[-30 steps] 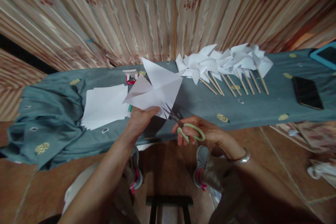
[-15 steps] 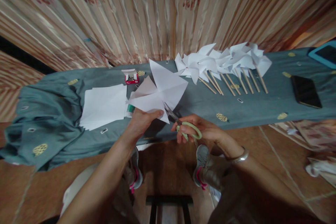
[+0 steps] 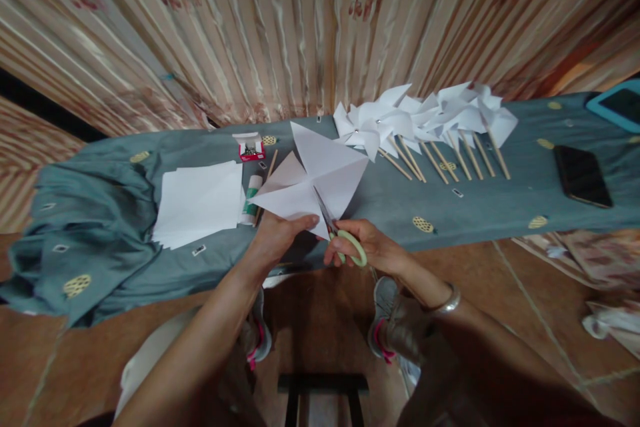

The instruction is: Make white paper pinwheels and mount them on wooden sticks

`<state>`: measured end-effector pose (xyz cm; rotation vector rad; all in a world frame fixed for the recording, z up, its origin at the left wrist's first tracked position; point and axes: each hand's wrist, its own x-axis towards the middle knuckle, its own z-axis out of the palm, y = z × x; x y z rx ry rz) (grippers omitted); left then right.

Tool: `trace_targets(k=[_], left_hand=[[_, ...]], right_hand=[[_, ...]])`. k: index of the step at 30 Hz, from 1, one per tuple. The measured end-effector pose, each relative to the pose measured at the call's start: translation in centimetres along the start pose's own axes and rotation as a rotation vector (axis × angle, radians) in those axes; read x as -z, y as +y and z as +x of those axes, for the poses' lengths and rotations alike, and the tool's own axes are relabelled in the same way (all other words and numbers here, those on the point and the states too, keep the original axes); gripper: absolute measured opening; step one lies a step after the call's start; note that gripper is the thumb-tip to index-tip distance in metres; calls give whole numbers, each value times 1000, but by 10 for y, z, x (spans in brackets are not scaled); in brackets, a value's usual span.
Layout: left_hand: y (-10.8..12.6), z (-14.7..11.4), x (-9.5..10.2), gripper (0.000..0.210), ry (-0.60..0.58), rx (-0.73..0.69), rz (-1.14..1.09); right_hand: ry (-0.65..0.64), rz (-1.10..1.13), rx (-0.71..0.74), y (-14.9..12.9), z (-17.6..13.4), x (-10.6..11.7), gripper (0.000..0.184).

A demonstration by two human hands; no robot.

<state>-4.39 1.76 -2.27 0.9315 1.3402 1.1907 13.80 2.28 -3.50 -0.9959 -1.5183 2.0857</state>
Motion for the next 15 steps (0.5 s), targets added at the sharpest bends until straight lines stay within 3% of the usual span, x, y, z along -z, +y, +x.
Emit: trace_targets(k=[15], left_hand=[[0,-2,-1,27,7,-23,2]], right_hand=[[48,14,16,2,4,-4,53]])
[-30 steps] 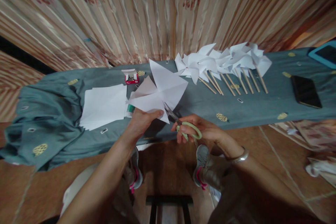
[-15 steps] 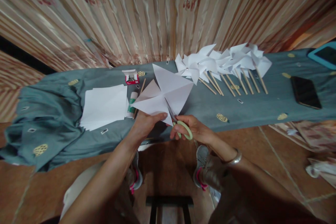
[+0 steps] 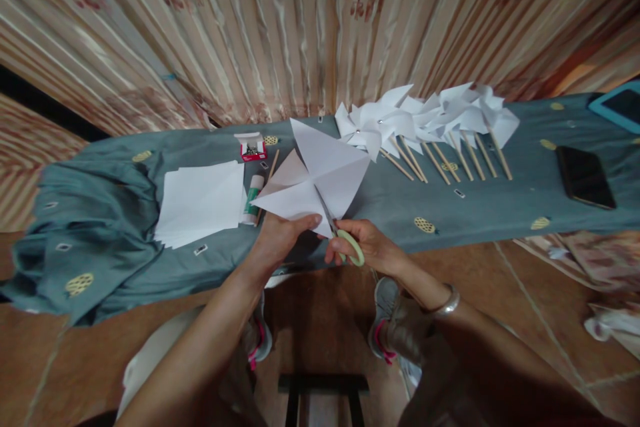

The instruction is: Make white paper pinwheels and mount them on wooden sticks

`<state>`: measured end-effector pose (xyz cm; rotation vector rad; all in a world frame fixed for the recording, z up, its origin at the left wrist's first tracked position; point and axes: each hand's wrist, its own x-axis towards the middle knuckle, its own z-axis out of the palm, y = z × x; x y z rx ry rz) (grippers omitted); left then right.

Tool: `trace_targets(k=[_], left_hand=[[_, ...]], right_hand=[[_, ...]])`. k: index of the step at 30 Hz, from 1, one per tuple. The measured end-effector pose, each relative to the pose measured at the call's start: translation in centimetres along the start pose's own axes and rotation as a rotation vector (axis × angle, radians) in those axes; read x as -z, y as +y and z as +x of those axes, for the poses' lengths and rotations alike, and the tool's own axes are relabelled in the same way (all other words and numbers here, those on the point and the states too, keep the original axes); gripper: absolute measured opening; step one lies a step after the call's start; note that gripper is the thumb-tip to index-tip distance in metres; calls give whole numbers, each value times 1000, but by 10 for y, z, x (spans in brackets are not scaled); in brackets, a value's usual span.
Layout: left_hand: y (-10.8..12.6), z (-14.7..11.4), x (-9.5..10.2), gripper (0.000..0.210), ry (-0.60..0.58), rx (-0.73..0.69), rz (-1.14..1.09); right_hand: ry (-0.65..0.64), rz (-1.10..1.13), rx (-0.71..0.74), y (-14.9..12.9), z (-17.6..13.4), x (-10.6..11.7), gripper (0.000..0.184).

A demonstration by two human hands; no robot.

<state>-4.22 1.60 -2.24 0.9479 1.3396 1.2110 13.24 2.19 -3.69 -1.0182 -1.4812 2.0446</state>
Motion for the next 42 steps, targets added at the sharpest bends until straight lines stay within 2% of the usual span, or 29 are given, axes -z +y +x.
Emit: trace_targets(k=[5,12,23,29,35,42], left_hand=[[1,-1,0,24,35,42,42],[1,0,0,22,50,12,40],[-1,2,-1,20,22,-30,0],[0,1,0,17,0,-2,10],[-2,3,1,24,22,-50,28],[-2,3,0,24,1,-37,13]], right_hand=[[11,8,-15,0,1,-1,54],[24,29,-11,2,3,-2,50],[46,44,20,7,4,-3,42],[51,14,15,7,4,-2,43],[52,2,15,6,4,-2,43],[55,7,8,5,4,-2,42]])
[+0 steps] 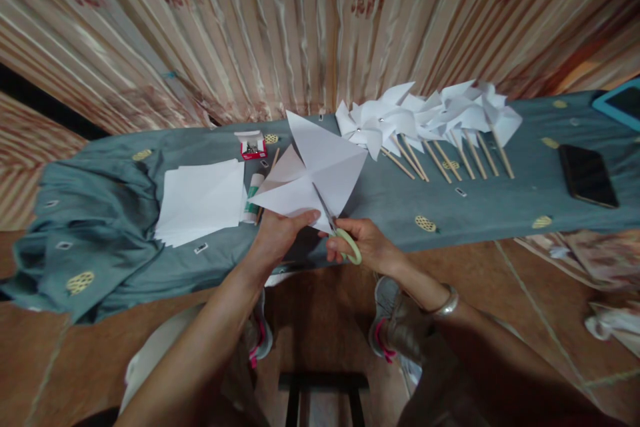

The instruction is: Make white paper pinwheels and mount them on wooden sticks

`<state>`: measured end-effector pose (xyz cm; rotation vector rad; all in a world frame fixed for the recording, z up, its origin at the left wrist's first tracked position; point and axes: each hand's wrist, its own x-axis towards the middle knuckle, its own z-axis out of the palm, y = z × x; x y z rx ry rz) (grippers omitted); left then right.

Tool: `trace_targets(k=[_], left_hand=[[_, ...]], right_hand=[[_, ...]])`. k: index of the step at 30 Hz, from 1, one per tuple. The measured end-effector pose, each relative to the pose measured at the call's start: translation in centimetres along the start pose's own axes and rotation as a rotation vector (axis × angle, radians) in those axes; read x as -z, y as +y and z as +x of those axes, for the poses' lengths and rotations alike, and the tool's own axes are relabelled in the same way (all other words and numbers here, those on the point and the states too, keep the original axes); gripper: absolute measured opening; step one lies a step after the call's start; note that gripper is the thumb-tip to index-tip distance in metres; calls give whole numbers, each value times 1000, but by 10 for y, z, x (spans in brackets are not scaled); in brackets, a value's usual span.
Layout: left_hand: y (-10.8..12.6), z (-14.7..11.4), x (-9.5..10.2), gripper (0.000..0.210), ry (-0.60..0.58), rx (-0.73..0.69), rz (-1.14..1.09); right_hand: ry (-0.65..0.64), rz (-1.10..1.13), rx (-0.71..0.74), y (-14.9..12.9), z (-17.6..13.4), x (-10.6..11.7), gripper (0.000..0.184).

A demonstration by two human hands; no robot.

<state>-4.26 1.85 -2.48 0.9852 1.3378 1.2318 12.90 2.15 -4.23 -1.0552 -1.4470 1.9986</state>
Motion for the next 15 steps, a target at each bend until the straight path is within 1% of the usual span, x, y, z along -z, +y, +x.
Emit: trace_targets(k=[7,15], left_hand=[[2,0,0,32,16,-6,6],[1,0,0,29,17,-12,11]], right_hand=[[9,32,-2,1,0,-1,44],[17,18,4,-2,0,-2,44]])
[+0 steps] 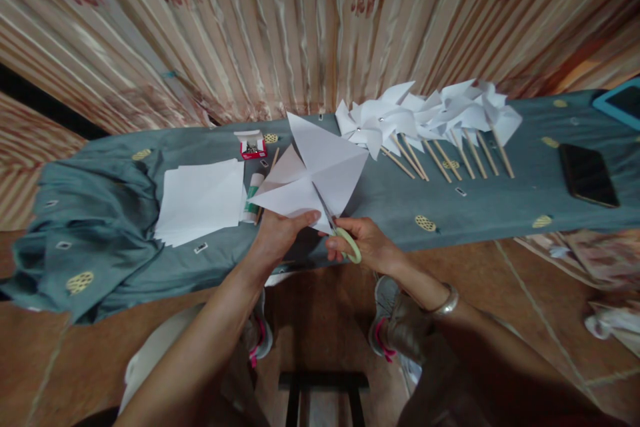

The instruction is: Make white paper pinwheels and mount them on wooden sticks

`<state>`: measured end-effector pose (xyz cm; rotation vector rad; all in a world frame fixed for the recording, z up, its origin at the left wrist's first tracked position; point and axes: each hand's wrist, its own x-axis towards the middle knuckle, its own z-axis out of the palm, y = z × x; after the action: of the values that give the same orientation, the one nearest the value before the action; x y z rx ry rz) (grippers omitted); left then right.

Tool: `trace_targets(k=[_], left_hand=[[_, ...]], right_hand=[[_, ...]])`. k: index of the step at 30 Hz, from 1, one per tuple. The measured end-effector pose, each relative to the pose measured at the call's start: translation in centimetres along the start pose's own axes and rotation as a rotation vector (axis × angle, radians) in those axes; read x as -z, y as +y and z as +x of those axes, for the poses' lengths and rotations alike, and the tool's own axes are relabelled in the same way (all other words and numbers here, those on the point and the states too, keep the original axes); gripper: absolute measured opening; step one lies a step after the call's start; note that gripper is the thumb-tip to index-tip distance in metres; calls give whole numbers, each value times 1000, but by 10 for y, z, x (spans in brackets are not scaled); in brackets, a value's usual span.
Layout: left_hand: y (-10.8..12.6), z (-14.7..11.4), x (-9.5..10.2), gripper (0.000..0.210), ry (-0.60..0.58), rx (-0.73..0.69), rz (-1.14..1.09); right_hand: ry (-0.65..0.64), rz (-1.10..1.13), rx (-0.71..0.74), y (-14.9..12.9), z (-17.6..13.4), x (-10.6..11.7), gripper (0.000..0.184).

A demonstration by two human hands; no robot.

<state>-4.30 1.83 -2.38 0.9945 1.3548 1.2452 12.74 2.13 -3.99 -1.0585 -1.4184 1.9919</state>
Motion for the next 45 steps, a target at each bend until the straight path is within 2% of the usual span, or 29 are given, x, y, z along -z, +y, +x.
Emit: trace_targets(k=[6,11,18,22,25,28,33,35,37,41,43,45], left_hand=[[0,0,0,35,28,22,25],[-1,-1,0,34,4,73,15],[2,1,3,20,32,54,10],[3,6,8,26,66,27,-67],[4,7,13,31,55,41,-81],[5,7,18,26,1,44,-83],[7,7,23,22,-42,35,-107],[8,8,24,24,-41,45,-110],[10,8,25,27,-56,53,-73],[11,10,29,13,-95,28,170],[10,12,32,4,-63,-24,337],[8,14,35,4,8,-60,378]], right_hand=[[-4,2,-8,1,1,0,43],[-5,-10,-19,1,1,0,45],[-152,-86,-22,-2,-7,10,56],[-271,-125,-152,-14,-15,22,58],[-308,-120,-156,-22,-22,40,61],[-321,-81,-185,-24,-26,59,58],[-297,-80,-191,-28,-41,69,68],[-229,-24,-157,-29,-50,67,69],[-44,77,-59,-28,-55,65,66],[-89,109,-29,-22,-50,69,72],[-73,90,-21,-21,-43,71,71],[-17,59,3,-21,-37,69,67]])
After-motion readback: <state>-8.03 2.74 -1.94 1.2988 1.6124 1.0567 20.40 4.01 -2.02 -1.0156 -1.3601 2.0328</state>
